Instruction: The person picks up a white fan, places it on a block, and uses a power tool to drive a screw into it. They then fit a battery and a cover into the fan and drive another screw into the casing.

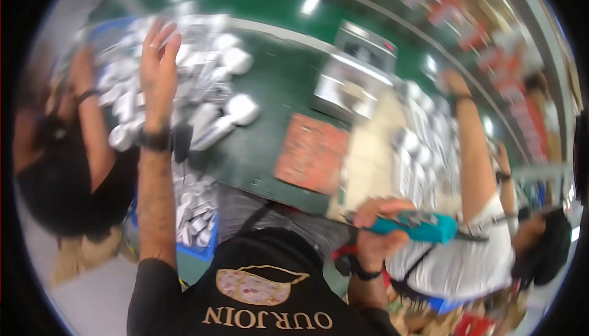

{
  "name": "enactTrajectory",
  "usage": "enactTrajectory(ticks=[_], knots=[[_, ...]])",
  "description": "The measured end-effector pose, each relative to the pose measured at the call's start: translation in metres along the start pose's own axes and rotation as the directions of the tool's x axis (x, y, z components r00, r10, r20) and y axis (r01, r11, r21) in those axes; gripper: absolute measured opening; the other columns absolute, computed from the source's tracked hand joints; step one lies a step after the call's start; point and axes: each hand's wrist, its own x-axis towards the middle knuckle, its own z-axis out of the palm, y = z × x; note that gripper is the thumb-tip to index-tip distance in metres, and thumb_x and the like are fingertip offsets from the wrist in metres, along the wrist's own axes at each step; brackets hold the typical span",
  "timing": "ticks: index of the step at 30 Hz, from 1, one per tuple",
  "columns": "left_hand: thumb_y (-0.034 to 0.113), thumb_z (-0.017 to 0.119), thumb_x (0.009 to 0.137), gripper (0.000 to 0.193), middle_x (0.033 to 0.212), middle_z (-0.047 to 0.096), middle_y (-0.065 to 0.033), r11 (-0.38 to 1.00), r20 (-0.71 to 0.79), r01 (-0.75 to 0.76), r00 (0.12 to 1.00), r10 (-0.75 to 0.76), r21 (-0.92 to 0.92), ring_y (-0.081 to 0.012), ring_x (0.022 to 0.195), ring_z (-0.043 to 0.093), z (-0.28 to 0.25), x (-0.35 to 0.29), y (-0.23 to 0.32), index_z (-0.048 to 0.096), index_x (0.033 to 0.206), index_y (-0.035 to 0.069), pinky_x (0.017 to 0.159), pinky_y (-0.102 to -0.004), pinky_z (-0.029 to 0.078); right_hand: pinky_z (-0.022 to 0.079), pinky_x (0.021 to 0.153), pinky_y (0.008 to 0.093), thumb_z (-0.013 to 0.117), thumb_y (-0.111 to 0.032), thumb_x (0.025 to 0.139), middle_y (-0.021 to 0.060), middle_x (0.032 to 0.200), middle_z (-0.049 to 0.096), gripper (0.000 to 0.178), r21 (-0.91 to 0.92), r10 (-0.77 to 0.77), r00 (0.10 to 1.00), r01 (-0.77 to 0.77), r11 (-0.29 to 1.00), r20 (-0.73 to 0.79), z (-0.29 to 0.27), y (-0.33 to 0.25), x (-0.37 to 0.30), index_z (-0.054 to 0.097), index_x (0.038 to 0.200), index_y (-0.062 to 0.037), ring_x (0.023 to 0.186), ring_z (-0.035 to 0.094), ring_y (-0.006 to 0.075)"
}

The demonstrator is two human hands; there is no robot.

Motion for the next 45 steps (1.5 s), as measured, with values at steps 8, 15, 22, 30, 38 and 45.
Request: enactTrajectory(ticks=[8,15,22,30,38,45], knots=[[0.033,0.07,0.088,0.029,0.082,0.069,-0.0105,0.919,0.743,-0.327,0.555,0.375,-0.219,-0.0307,0.075,0.068,0.209,-0.204,0.109,0.067,0.087,0.004,0.068,-0.0409,0.054,0.044,0.053,0.0327,0.061,-0.065,0.088,0.0081,0.067,0.052,0.068,-0.039,0.038,0.996,-0.035,0.999,0.078,-0.016,-0.02,-0.019,0.046,0.104,-0.0009,0.056,0.054,0.0216],[0.074,0.051,0.084,0.074,0.106,0.065,-0.0166,0.916,0.953,-0.393,0.299,0.045,0.08,-0.0329,0.098,0.058,0.291,-0.259,0.109,0.064,0.103,0.003,0.093,-0.0497,0.038,0.044,0.054,0.0325,0.062,-0.066,0.087,0.0083,0.068,0.052,0.07,-0.055,0.054,0.997,-0.051,0.997,0.061,-0.032,-0.03,-0.035,0.046,0.105,-0.0002,0.058,0.054,0.0211],[0.049,0.06,0.084,0.051,0.104,0.066,-0.0133,0.959,0.879,-0.27,0.475,0.053,0.088,-0.0347,0.1,0.062,0.255,-0.24,0.103,0.063,0.111,0.006,0.089,-0.0518,0.046,0.045,0.055,0.0327,0.068,-0.066,0.084,0.0085,0.069,0.053,0.073,-0.117,0.076,0.997,-0.078,0.99,-0.022,-0.037,-0.019,-0.023,0.049,0.106,0.0013,0.06,0.054,0.0213],[0.02,0.069,0.077,0.029,0.101,0.061,-0.0131,0.87,0.768,-0.45,0.478,0.426,-0.202,-0.036,0.092,0.063,0.15,-0.183,0.08,0.062,0.101,0.005,0.077,-0.0447,0.055,0.047,0.055,0.032,0.07,-0.063,0.084,0.0079,0.071,0.055,0.072,-0.13,0.054,0.998,-0.057,0.99,-0.025,-0.035,0.003,0.001,0.052,0.108,0.0029,0.061,0.057,0.0212],[0.024,0.072,0.084,0.028,0.099,0.06,-0.0122,0.858,0.739,-0.469,0.498,0.453,-0.21,-0.0329,0.096,0.062,0.123,-0.184,0.049,0.062,0.101,0.006,0.082,-0.0421,0.053,0.044,0.055,0.0324,0.065,-0.065,0.087,0.0077,0.069,0.053,0.072,-0.097,0.062,0.995,-0.054,0.994,0.079,-0.002,0.002,0.036,0.049,0.109,0.0014,0.06,0.055,0.0213],[0.028,0.072,0.086,0.032,0.112,0.062,-0.0126,0.851,0.78,-0.468,0.428,0.456,-0.24,-0.031,0.104,0.062,0.12,-0.181,0.044,0.062,0.105,0.005,0.089,-0.0411,0.051,0.044,0.055,0.0324,0.057,-0.067,0.091,0.0064,0.069,0.051,0.07,-0.01,-0.093,0.992,0.095,0.995,0.084,0.025,0.027,0.076,0.053,0.11,0.0007,0.059,0.054,0.0199]])
